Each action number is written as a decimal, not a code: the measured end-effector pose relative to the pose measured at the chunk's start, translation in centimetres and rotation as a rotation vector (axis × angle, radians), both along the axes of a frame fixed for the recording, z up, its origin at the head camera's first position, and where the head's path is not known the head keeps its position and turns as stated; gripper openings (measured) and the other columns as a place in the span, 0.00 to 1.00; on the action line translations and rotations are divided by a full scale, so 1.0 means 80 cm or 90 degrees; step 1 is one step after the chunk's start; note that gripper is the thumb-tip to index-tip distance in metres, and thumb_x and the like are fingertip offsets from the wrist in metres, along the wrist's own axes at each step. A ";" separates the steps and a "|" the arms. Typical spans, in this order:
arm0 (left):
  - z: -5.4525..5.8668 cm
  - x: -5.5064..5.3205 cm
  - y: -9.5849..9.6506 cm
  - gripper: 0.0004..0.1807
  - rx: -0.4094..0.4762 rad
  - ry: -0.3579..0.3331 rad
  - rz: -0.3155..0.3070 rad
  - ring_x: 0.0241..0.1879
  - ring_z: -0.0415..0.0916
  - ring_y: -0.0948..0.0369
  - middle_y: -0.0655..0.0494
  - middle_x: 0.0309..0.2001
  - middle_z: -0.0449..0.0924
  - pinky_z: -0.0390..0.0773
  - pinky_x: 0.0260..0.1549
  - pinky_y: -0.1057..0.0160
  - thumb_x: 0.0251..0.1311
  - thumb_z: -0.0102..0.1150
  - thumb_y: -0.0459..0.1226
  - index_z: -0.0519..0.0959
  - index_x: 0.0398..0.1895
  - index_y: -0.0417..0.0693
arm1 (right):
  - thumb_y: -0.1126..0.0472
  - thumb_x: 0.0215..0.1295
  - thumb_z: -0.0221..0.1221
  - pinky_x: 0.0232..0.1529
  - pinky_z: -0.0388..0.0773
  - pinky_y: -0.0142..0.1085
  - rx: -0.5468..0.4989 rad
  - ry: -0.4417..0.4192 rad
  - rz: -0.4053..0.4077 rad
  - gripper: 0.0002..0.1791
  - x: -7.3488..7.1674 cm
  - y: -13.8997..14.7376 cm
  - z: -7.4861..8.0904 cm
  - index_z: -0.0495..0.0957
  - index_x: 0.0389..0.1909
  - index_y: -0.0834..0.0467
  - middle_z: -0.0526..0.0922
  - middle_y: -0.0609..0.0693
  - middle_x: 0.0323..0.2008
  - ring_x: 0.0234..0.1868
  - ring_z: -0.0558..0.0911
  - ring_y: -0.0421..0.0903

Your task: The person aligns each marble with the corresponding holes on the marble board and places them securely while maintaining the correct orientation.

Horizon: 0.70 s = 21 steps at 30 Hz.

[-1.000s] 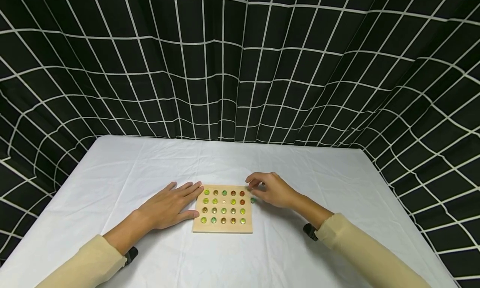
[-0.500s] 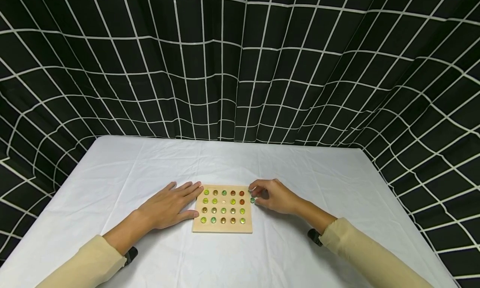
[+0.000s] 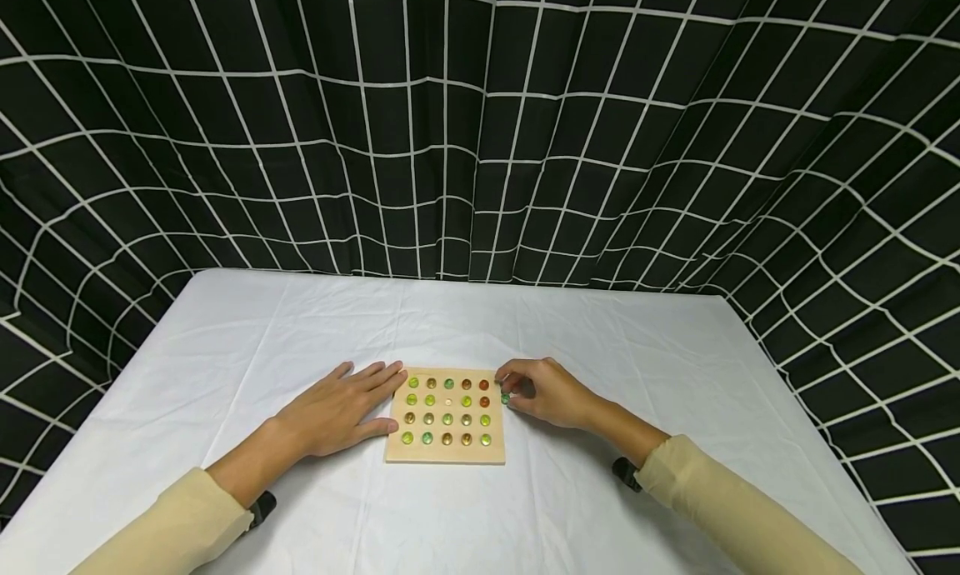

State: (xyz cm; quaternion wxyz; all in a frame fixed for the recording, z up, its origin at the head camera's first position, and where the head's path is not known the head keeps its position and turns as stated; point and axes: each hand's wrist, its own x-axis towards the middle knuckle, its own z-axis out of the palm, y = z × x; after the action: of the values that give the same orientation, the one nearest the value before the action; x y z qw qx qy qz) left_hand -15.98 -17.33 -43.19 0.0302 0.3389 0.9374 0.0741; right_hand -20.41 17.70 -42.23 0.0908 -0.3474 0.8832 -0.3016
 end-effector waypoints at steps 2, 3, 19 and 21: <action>0.000 0.000 0.000 0.40 0.000 0.002 0.000 0.74 0.58 0.49 0.52 0.76 0.57 0.57 0.68 0.36 0.72 0.43 0.62 0.58 0.78 0.48 | 0.71 0.58 0.69 0.48 0.80 0.38 0.003 0.006 -0.001 0.18 0.001 0.000 0.000 0.81 0.50 0.61 0.86 0.45 0.37 0.42 0.83 0.41; 0.000 0.000 0.000 0.40 0.000 0.002 0.000 0.74 0.58 0.49 0.52 0.77 0.57 0.57 0.68 0.36 0.72 0.43 0.62 0.58 0.78 0.48 | 0.71 0.58 0.69 0.48 0.80 0.39 0.005 0.007 -0.003 0.17 0.001 -0.001 0.000 0.81 0.50 0.61 0.86 0.45 0.37 0.42 0.83 0.41; -0.002 -0.002 0.000 0.40 -0.016 0.002 0.007 0.74 0.56 0.51 0.54 0.77 0.55 0.56 0.69 0.37 0.71 0.43 0.62 0.57 0.78 0.51 | 0.70 0.60 0.67 0.51 0.80 0.48 -0.015 0.026 -0.024 0.17 -0.004 -0.005 0.015 0.81 0.50 0.61 0.88 0.47 0.38 0.44 0.85 0.44; -0.002 -0.001 0.000 0.40 -0.017 0.004 0.006 0.74 0.56 0.51 0.54 0.77 0.55 0.56 0.69 0.37 0.71 0.43 0.63 0.57 0.78 0.51 | 0.70 0.61 0.66 0.53 0.79 0.49 -0.016 0.025 -0.021 0.17 -0.004 -0.008 0.016 0.81 0.51 0.61 0.88 0.47 0.39 0.45 0.85 0.45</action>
State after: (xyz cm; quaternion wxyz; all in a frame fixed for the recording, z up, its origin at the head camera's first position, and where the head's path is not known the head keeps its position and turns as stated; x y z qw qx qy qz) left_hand -16.09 -17.32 -43.33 0.0315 0.3339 0.9401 0.0611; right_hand -20.70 17.04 -40.93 0.0636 -0.3397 0.8866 -0.3074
